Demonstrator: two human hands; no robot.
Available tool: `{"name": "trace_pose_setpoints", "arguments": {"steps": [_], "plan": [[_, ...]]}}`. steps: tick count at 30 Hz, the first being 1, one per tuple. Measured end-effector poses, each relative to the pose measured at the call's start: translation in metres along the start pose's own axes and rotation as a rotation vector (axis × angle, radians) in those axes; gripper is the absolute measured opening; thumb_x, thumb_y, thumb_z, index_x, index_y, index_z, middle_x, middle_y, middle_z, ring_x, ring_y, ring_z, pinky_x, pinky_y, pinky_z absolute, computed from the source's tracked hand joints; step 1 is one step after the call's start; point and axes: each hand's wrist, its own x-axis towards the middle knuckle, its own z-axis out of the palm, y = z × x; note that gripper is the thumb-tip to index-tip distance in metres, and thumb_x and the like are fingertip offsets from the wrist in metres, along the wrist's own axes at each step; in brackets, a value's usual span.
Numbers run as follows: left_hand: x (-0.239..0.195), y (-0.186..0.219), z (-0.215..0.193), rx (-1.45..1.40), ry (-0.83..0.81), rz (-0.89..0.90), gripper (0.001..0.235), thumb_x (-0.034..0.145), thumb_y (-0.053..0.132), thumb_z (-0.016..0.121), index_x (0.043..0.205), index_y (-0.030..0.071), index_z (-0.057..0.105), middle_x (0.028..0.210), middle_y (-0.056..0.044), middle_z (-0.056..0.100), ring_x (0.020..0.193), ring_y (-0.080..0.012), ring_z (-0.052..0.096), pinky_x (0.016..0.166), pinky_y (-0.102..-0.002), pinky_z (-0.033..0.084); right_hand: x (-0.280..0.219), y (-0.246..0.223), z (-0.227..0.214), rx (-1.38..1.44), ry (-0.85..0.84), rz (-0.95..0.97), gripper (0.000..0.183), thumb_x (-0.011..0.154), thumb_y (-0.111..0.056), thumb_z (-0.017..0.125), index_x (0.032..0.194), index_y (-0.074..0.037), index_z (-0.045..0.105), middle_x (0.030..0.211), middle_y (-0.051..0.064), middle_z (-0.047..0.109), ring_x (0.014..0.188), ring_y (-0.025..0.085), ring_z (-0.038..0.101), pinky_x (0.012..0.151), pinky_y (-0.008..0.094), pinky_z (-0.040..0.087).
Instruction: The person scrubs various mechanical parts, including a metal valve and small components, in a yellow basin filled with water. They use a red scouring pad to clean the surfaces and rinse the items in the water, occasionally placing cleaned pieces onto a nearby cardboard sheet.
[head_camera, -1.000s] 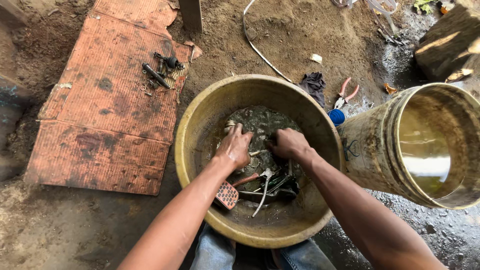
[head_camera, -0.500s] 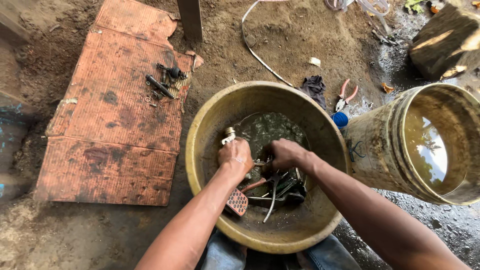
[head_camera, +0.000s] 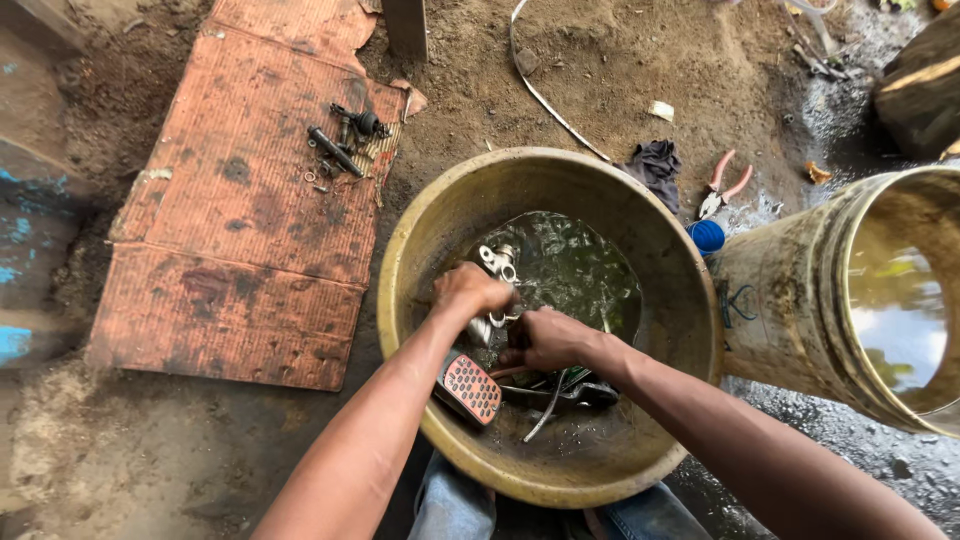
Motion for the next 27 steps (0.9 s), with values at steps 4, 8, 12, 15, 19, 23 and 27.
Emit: {"name": "trace_pose_setpoints", "arguments": {"steps": [4, 8, 12, 15, 19, 23, 27], "plan": [[0.009, -0.003, -0.008, -0.711, -0.181, -0.023, 0.036, 0.073, 0.021, 0.073, 0.104, 0.003, 0.073, 0.096, -0.014, 0.072, 0.076, -0.0257, 0.069, 0.065, -0.041, 0.059, -0.013, -0.013, -0.004, 0.053, -0.010, -0.124, 0.024, 0.083, -0.032, 0.080, 0.095, -0.013, 0.072, 0.081, 0.009, 0.078, 0.070, 0.025, 0.075, 0.068, 0.040, 0.061], [0.011, -0.007, -0.014, -1.134, -0.460, 0.067, 0.015, 0.073, 0.011, 0.069, 0.086, 0.011, 0.062, 0.076, -0.007, 0.066, 0.059, -0.0199, 0.066, 0.053, -0.037, 0.061, -0.025, -0.029, -0.007, -0.244, -0.005, -0.410, 0.035, 0.081, -0.012, 0.068, 0.112, -0.025, 0.076, 0.086, 0.009, 0.076, 0.074, 0.029, 0.073, 0.065, 0.044, 0.060], [-0.001, -0.004, -0.019, -1.200, -0.403, 0.134, 0.013, 0.073, 0.008, 0.070, 0.084, 0.012, 0.063, 0.069, -0.002, 0.066, 0.056, -0.0139, 0.065, 0.049, -0.033, 0.058, -0.021, -0.035, -0.009, -0.448, -0.123, -0.341, 0.027, 0.095, -0.019, 0.063, 0.119, -0.026, 0.073, 0.088, 0.012, 0.073, 0.073, 0.030, 0.072, 0.063, 0.046, 0.061], [-0.013, 0.003, -0.026, -1.233, -0.373, 0.185, 0.015, 0.072, 0.005, 0.072, 0.083, 0.010, 0.063, 0.070, -0.003, 0.065, 0.055, -0.0152, 0.065, 0.050, -0.035, 0.059, -0.010, -0.028, -0.009, -0.342, -0.080, -0.362, 0.026, 0.090, -0.018, 0.067, 0.114, -0.023, 0.077, 0.088, 0.010, 0.075, 0.075, 0.028, 0.072, 0.068, 0.043, 0.061], [-0.023, 0.007, -0.036, -1.266, -0.307, 0.182, 0.012, 0.073, 0.008, 0.071, 0.083, 0.010, 0.065, 0.070, -0.004, 0.067, 0.056, -0.0154, 0.067, 0.051, -0.036, 0.059, 0.007, -0.005, -0.012, 0.057, -0.058, -0.417, 0.022, 0.081, -0.023, 0.078, 0.101, -0.017, 0.081, 0.094, 0.005, 0.079, 0.079, 0.019, 0.075, 0.073, 0.037, 0.062], [-0.024, 0.008, -0.046, -1.450, -0.312, 0.200, 0.011, 0.072, 0.008, 0.069, 0.082, 0.011, 0.066, 0.071, -0.005, 0.068, 0.058, -0.0168, 0.068, 0.055, -0.038, 0.063, 0.012, 0.030, -0.034, 0.230, -0.136, 0.005, 0.022, 0.090, -0.026, 0.071, 0.103, -0.010, 0.078, 0.097, 0.011, 0.079, 0.083, 0.022, 0.074, 0.071, 0.039, 0.063], [-0.020, 0.006, -0.047, -1.352, -0.188, 0.190, 0.010, 0.074, 0.007, 0.069, 0.083, 0.011, 0.068, 0.070, -0.005, 0.069, 0.058, -0.0156, 0.068, 0.053, -0.038, 0.060, 0.007, 0.055, -0.071, 0.322, 0.183, 0.221, 0.029, 0.084, -0.012, 0.062, 0.111, -0.010, 0.074, 0.102, 0.013, 0.080, 0.086, 0.023, 0.077, 0.076, 0.037, 0.067]]}}
